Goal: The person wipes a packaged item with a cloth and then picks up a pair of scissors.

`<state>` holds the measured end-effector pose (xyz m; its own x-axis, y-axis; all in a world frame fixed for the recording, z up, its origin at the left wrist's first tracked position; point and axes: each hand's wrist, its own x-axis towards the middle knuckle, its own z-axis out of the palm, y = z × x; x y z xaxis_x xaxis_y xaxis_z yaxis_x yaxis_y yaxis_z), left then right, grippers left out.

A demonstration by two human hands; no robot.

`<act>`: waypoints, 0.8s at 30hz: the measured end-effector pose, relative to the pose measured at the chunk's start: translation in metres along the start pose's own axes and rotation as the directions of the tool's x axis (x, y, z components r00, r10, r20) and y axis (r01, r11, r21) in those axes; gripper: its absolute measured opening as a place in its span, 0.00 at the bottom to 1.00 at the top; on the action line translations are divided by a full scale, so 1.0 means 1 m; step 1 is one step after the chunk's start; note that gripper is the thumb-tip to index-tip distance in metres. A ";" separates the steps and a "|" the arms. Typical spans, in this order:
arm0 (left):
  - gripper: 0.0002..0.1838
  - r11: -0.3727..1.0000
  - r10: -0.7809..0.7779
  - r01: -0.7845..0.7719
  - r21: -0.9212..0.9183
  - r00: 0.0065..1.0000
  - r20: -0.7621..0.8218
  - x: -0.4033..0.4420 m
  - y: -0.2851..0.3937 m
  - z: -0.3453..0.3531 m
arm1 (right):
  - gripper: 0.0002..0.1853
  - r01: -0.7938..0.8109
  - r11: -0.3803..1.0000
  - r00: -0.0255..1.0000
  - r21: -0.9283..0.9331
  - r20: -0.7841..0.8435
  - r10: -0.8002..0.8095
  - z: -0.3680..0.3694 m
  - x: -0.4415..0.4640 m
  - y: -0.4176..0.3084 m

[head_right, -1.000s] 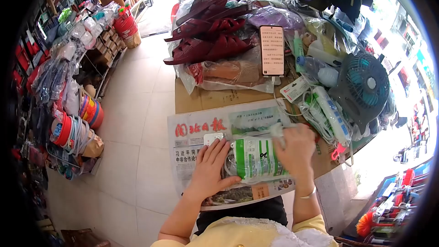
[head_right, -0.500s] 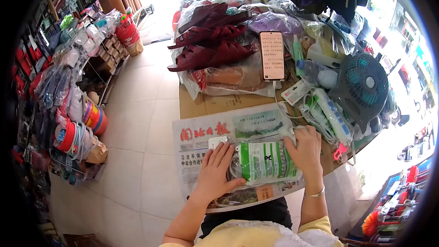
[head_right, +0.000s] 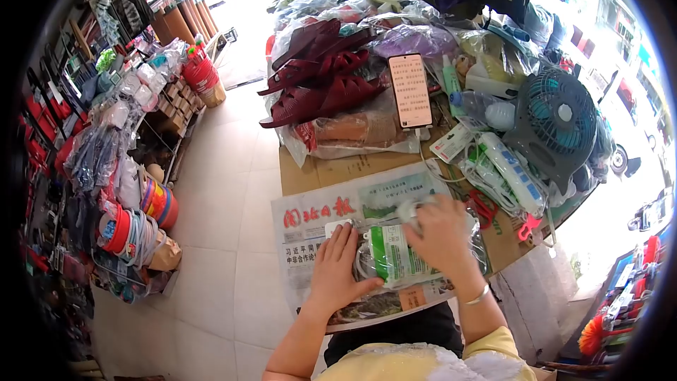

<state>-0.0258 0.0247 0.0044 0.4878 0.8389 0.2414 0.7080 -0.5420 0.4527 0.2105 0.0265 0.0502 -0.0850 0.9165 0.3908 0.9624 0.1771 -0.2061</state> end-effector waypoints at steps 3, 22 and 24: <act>0.60 1.000 -0.004 0.004 -0.013 1.000 0.010 0.001 0.001 -0.001 | 0.16 -0.083 0.994 0.979 -0.067 -0.193 0.069 0.004 -0.013 0.032; 0.59 0.998 0.025 -0.026 0.059 0.999 0.021 0.001 -0.002 0.002 | 0.13 0.080 0.996 0.978 0.042 -0.197 -0.070 0.017 -0.003 -0.016; 0.61 0.999 0.023 -0.023 0.027 1.000 0.015 0.002 -0.001 0.002 | 0.13 0.013 1.000 0.989 0.017 -0.147 -0.011 0.011 -0.006 -0.005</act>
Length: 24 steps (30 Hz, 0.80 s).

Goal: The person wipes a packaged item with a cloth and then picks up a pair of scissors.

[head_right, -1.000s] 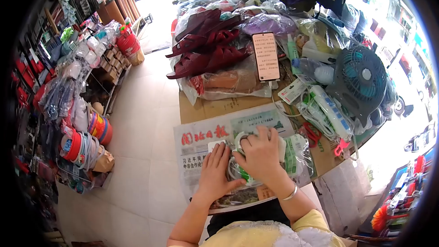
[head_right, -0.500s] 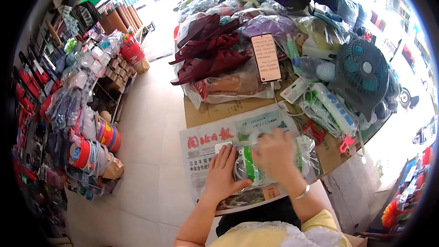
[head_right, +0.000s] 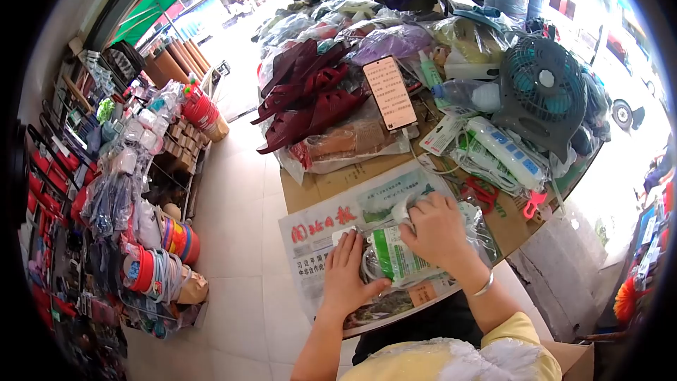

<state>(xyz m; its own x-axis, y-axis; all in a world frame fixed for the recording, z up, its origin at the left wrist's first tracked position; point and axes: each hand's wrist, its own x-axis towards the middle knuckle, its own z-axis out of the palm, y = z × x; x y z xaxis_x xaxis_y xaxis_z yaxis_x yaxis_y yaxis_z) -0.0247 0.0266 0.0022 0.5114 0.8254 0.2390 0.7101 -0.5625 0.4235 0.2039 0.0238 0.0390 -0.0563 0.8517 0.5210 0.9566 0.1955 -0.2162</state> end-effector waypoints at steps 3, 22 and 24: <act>0.59 1.000 0.013 -0.012 0.024 1.000 -0.006 0.001 0.001 0.000 | 0.12 -0.026 0.999 1.000 -0.026 0.007 0.026 -0.001 0.002 -0.004; 0.58 1.000 0.020 -0.020 0.019 1.000 -0.008 -0.001 0.001 0.001 | 0.16 -0.128 0.986 0.986 -0.103 0.096 0.138 -0.017 -0.010 0.034; 0.58 1.000 0.015 -0.015 0.017 1.000 -0.001 0.000 0.002 0.000 | 0.16 -0.172 0.977 0.982 -0.127 0.055 0.180 -0.019 -0.012 0.041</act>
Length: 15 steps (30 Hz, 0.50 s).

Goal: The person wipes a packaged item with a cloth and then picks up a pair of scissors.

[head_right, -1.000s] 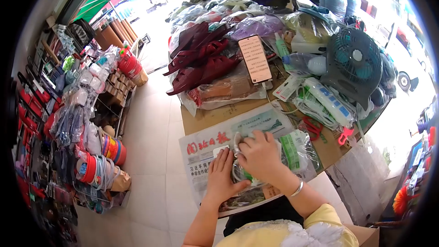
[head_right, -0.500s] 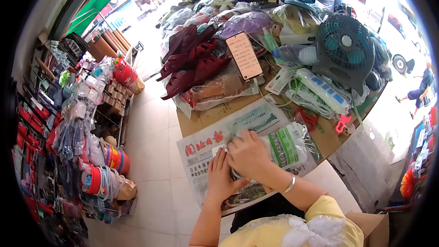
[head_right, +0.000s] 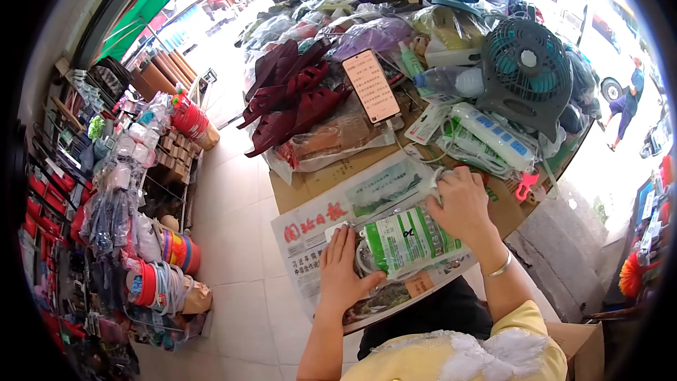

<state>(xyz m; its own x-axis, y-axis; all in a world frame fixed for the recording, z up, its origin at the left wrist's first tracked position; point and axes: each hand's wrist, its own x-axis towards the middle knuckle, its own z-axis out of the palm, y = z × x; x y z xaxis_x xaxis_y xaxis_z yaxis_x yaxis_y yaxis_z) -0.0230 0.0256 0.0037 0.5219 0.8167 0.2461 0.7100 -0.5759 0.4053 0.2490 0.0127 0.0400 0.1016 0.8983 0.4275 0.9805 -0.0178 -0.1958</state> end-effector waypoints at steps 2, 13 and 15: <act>0.58 1.000 -0.002 0.002 -0.009 1.000 -0.003 0.000 -0.001 0.001 | 0.16 -0.021 0.999 0.995 0.037 -0.099 0.025 -0.002 -0.001 -0.001; 0.57 1.000 0.011 -0.011 0.008 1.000 0.010 -0.002 -0.003 -0.001 | 0.13 0.236 0.954 0.969 0.185 -0.116 -0.217 0.001 -0.019 -0.052; 0.58 1.000 -0.006 0.007 -0.008 1.000 0.021 -0.002 -0.002 -0.001 | 0.14 0.078 0.991 0.996 0.109 -0.047 -0.073 -0.008 -0.021 -0.021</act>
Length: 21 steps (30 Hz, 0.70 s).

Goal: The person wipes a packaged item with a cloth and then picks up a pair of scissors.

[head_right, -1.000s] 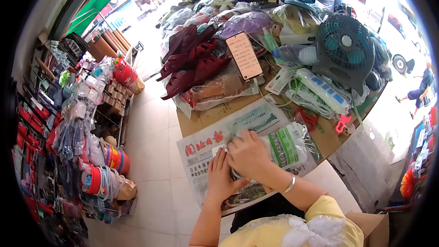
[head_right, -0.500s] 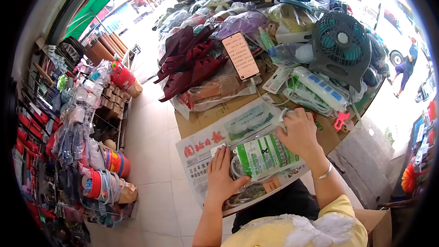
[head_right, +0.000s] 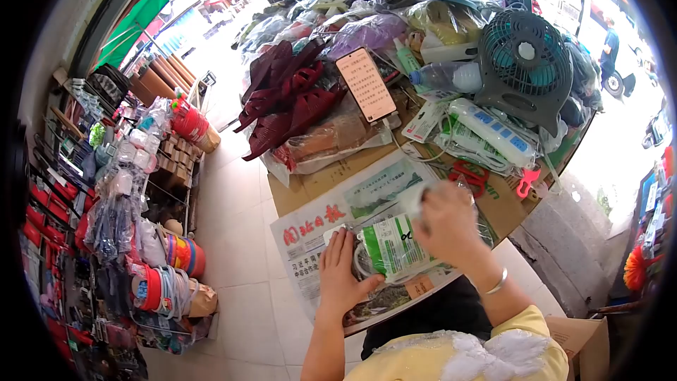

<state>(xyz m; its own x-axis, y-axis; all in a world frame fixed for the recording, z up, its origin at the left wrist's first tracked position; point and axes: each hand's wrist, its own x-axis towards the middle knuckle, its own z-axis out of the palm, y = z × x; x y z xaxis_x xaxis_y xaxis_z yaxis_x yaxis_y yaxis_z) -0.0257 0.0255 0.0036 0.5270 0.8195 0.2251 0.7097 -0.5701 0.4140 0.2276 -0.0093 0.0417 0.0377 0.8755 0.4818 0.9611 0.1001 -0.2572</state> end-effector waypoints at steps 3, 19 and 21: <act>0.58 0.999 -0.022 0.022 -0.028 1.000 -0.003 0.001 0.002 0.000 | 0.14 -0.105 0.994 0.986 -0.024 -0.134 0.101 0.000 -0.011 0.038; 0.58 1.000 0.012 -0.013 -0.016 0.999 -0.044 0.000 0.000 0.002 | 0.11 0.141 0.962 0.989 0.234 -0.065 -0.130 -0.004 -0.022 -0.020; 0.60 1.000 0.006 -0.007 -0.025 0.999 -0.039 -0.002 -0.001 0.003 | 0.11 0.086 0.985 0.994 0.148 -0.076 -0.075 -0.011 -0.032 0.005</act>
<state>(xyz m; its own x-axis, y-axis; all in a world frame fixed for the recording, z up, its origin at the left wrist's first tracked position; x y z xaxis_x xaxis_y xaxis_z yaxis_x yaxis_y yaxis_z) -0.0257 0.0244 0.0003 0.5126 0.8179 0.2615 0.6944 -0.5740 0.4340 0.2341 -0.0421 0.0341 -0.0142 0.8269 0.5622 0.9095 0.2442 -0.3363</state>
